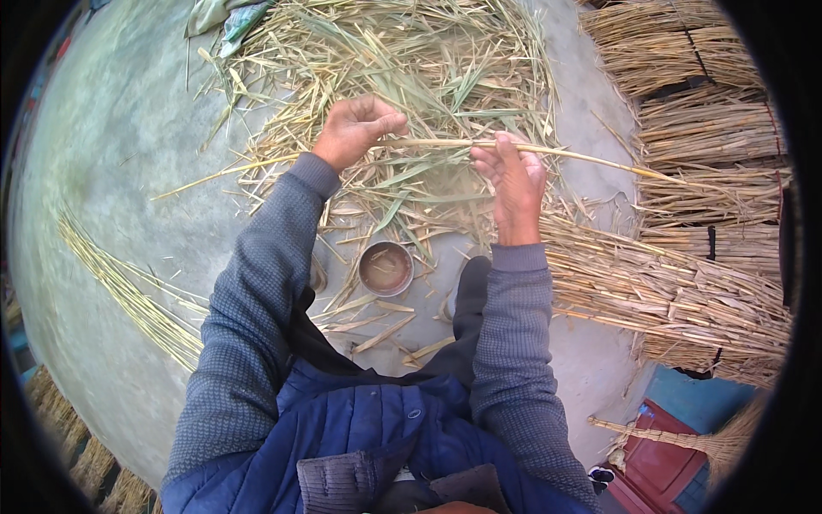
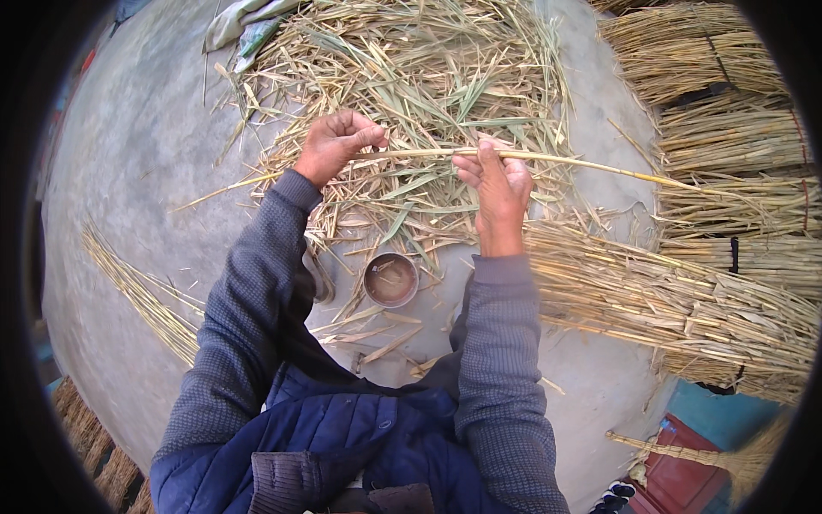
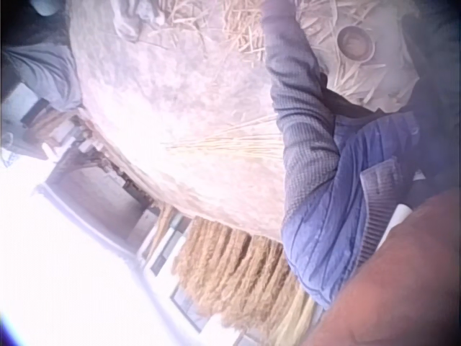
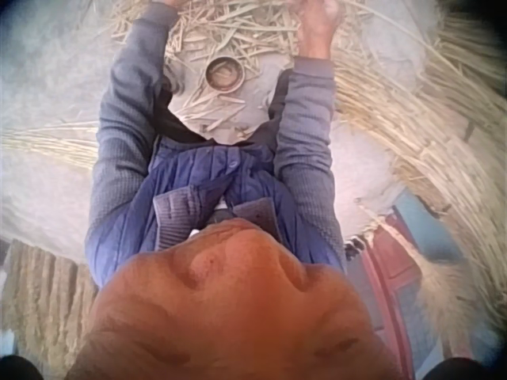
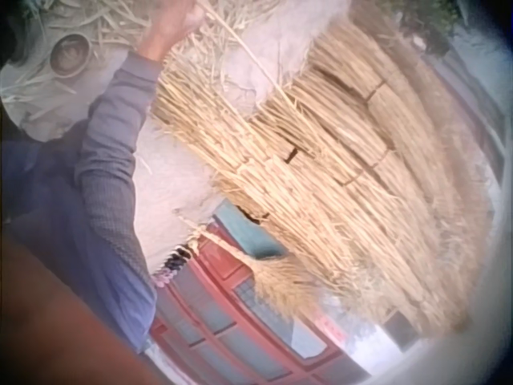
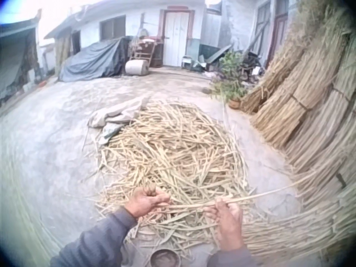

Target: The person sits on the floor and repeatedly picks up long palm leaves, strips the leafy parts from the central stalk by hand, and places the cleaned stalks into a pile. The process is repeated for multiple leaves throughout the clip.

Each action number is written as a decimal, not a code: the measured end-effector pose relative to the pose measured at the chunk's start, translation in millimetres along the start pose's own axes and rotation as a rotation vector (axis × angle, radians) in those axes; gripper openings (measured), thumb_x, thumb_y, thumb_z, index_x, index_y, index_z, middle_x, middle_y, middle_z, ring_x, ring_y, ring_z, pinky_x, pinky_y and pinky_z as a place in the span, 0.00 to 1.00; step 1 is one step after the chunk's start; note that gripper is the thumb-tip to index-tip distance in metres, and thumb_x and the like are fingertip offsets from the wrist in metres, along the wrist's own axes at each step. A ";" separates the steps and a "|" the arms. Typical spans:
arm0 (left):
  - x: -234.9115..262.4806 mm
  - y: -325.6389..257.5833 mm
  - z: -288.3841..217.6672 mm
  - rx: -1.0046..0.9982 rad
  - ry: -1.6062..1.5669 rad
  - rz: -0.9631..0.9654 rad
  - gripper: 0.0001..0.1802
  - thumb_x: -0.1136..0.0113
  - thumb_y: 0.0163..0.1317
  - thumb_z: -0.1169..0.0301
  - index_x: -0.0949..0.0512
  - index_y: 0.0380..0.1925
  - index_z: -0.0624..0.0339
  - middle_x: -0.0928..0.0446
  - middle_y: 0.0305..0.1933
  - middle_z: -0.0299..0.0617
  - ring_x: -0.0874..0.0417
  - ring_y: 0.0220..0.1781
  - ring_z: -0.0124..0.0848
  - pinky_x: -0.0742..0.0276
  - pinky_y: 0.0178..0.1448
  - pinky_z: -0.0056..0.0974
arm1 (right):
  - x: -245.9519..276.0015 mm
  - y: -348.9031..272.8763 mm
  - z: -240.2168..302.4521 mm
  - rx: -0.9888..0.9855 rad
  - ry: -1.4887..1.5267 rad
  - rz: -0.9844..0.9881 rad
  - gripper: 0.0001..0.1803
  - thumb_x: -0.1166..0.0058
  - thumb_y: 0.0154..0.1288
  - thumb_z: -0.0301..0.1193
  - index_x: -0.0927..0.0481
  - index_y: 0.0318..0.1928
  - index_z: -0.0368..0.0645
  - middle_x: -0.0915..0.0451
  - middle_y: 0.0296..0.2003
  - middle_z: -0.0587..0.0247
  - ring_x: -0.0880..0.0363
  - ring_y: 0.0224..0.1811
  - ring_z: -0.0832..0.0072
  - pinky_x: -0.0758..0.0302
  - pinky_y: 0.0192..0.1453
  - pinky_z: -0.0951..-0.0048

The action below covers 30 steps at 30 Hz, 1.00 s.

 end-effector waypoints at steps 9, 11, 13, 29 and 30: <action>5.2 -10.4 -17.8 -0.178 0.611 0.123 0.21 0.27 0.56 0.56 0.16 0.40 0.63 0.15 0.34 0.44 0.14 0.40 0.38 0.21 0.45 0.41 | 11.1 6.1 -4.0 -0.008 0.035 -0.081 0.23 0.40 0.72 0.37 0.27 0.55 0.31 0.16 0.37 0.52 0.11 0.39 0.66 0.15 0.37 0.74; 0.0 -14.0 -25.0 -0.302 0.652 0.084 0.18 0.28 0.57 0.58 0.16 0.38 0.61 0.16 0.32 0.44 0.15 0.38 0.41 0.22 0.43 0.43 | 12.3 6.9 -4.1 -0.019 0.030 -0.105 0.21 0.41 0.72 0.36 0.26 0.54 0.31 0.16 0.37 0.51 0.11 0.39 0.65 0.15 0.36 0.74; -7.1 -19.5 -33.7 -0.466 0.811 0.055 0.14 0.28 0.56 0.61 0.16 0.36 0.58 0.18 0.30 0.43 0.17 0.36 0.43 0.24 0.42 0.45 | 13.9 7.3 -3.9 -0.028 0.034 -0.126 0.20 0.41 0.73 0.36 0.26 0.53 0.30 0.17 0.37 0.51 0.11 0.39 0.65 0.14 0.36 0.74; 50.9 -5.4 -30.2 -0.227 0.951 -0.348 0.14 0.31 0.63 0.62 0.18 0.41 0.61 0.14 0.38 0.41 0.16 0.43 0.34 0.26 0.51 0.38 | 20.6 14.1 -8.2 -0.020 0.113 -0.075 0.16 0.45 0.75 0.33 0.26 0.52 0.31 0.16 0.44 0.44 0.12 0.41 0.63 0.12 0.42 0.70; 43.4 -9.0 -34.6 -0.250 1.410 -0.385 0.16 0.31 0.63 0.61 0.18 0.42 0.60 0.15 0.40 0.40 0.17 0.45 0.36 0.28 0.53 0.40 | 19.3 14.2 -8.6 -0.022 0.104 -0.076 0.16 0.45 0.74 0.32 0.26 0.52 0.30 0.16 0.45 0.43 0.12 0.42 0.62 0.12 0.43 0.70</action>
Point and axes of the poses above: each hand's wrist, its own y-axis towards the middle knuckle, its own x-axis out of the back of the hand, z = x × y, the point moved 6 cm from there along y, towards the middle knuckle
